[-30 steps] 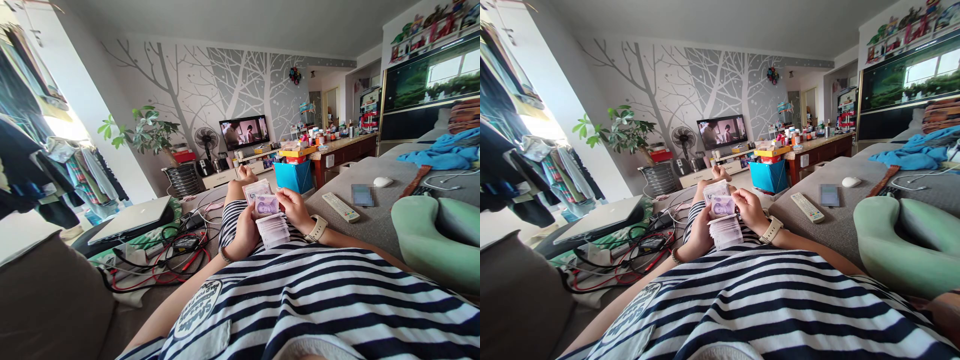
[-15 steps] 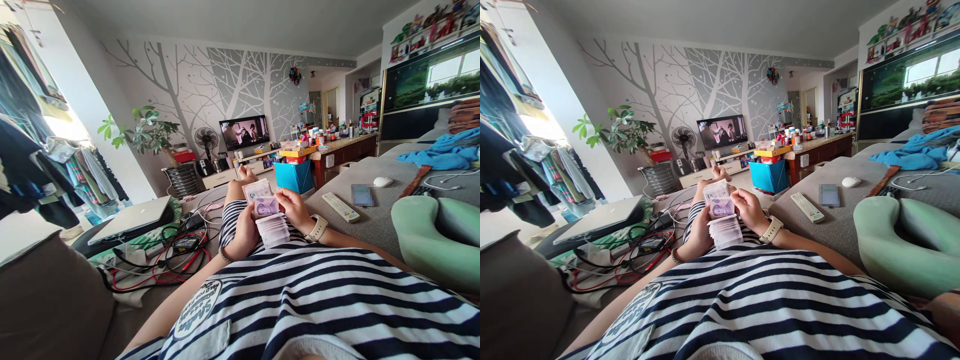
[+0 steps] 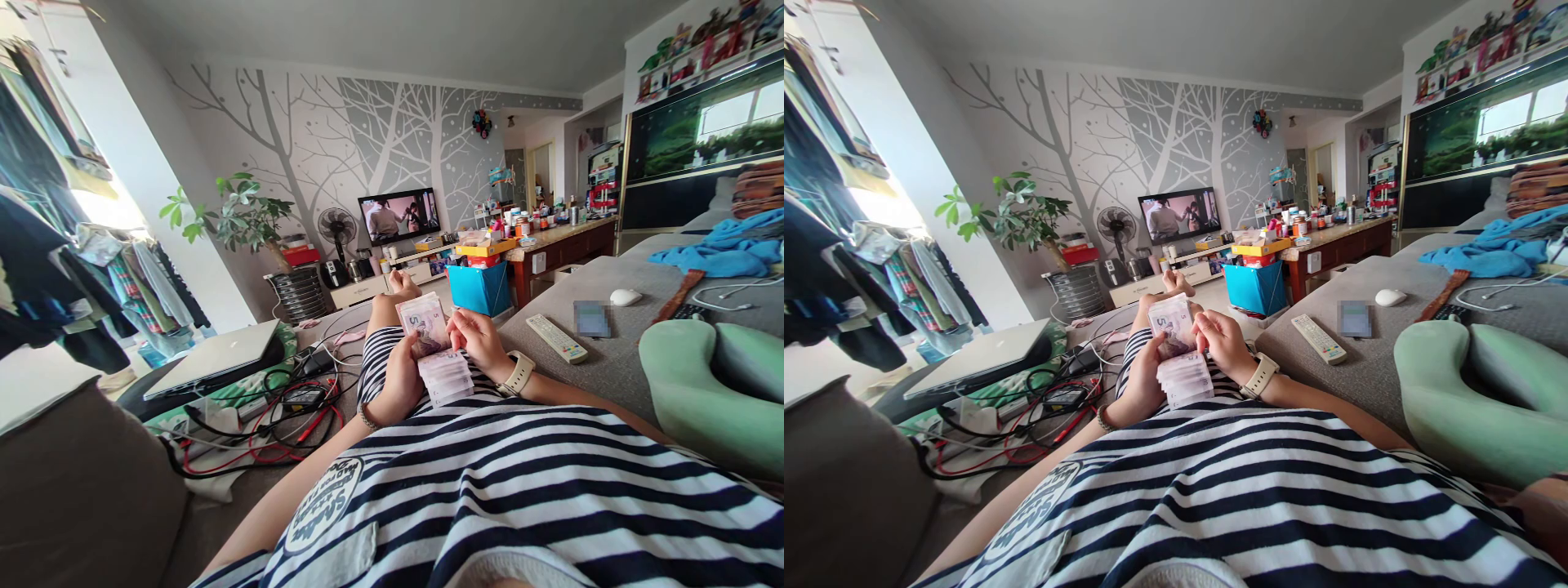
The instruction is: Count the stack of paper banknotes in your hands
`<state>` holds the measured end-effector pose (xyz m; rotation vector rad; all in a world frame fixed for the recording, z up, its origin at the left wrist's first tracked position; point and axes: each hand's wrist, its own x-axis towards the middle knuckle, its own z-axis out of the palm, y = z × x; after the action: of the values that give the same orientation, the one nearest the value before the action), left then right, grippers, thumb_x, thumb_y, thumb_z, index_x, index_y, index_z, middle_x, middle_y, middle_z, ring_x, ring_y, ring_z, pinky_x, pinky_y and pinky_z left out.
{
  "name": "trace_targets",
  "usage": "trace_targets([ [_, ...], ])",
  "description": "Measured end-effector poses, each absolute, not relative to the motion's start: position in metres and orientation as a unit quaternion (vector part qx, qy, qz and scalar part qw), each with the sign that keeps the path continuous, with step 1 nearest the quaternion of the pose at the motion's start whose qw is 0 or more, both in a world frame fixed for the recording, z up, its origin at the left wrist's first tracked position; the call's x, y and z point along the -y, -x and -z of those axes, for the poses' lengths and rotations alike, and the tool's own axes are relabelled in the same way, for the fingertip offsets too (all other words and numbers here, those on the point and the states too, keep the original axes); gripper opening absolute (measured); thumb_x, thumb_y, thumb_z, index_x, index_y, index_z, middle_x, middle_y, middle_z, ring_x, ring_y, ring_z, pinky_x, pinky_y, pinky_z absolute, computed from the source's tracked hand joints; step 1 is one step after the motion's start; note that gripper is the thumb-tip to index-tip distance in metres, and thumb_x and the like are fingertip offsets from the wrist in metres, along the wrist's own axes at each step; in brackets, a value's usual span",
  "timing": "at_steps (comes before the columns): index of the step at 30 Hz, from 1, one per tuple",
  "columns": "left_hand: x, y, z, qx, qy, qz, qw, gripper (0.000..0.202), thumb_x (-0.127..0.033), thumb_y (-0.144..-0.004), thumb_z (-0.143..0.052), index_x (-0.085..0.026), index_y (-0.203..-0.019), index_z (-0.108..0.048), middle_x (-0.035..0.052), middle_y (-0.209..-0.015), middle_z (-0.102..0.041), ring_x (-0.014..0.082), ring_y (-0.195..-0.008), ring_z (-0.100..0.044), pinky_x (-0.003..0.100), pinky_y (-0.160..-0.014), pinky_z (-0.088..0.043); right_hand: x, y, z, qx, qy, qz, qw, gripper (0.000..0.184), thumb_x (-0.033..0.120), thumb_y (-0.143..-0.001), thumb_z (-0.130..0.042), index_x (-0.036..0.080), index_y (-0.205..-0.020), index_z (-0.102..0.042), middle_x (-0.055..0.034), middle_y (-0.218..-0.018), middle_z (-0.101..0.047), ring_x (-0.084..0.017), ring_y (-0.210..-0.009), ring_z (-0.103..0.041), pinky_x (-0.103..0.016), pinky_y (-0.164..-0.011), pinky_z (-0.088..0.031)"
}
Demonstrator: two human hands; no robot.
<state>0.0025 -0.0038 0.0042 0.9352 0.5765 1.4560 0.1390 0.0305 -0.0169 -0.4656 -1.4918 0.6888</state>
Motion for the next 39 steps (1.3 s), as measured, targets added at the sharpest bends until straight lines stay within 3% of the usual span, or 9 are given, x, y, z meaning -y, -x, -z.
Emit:
trace_targets([
  [5,0.010,-0.002,-0.006,-0.274,-0.416,-0.629,0.597,0.016,-0.023,-0.070,-0.066,-0.017,-0.083,-0.069,0.0071,-0.085,-0.075,0.0277,-0.094,-0.070,0.037,-0.082,-0.055,-0.040,-0.139,0.019,0.628,0.251,-0.275,0.683,0.040,0.056,-0.086,-0.061,0.020,-0.073,-0.050,0.0034,-0.059,-0.050,-0.013,-0.053,-0.049,-0.025,-0.053,-0.037],
  [13,0.006,-0.002,-0.004,-0.287,-0.410,-0.632,0.591,0.014,-0.020,-0.069,-0.066,-0.019,-0.083,-0.067,0.0054,-0.088,-0.075,0.0259,-0.096,-0.070,0.034,-0.081,-0.055,-0.044,-0.141,0.022,0.650,0.295,-0.219,0.665,0.038,0.053,-0.087,-0.057,0.019,-0.070,-0.052,0.0010,-0.062,-0.051,-0.014,-0.059,-0.047,-0.026,-0.055,-0.036],
  [18,0.002,-0.003,-0.001,-0.266,-0.394,-0.640,0.603,0.017,-0.027,-0.073,-0.063,-0.015,-0.085,-0.067,0.0081,-0.087,-0.075,0.0265,-0.095,-0.070,0.036,-0.083,-0.055,-0.040,-0.140,0.020,0.652,0.272,-0.235,0.667,0.037,0.052,-0.089,-0.055,0.019,-0.072,-0.054,0.0012,-0.063,-0.052,-0.014,-0.059,-0.048,-0.026,-0.056,-0.037],
  [39,0.011,-0.004,-0.009,-0.309,-0.422,-0.649,0.553,0.010,-0.026,-0.075,-0.063,-0.018,-0.079,-0.068,0.0046,-0.078,-0.075,0.0263,-0.090,-0.070,0.032,-0.075,-0.055,-0.030,-0.137,0.015,0.655,0.235,-0.274,0.664,0.034,0.052,-0.088,-0.056,0.019,-0.078,-0.055,0.0008,-0.066,-0.051,-0.015,-0.063,-0.049,-0.025,-0.055,-0.036],
])
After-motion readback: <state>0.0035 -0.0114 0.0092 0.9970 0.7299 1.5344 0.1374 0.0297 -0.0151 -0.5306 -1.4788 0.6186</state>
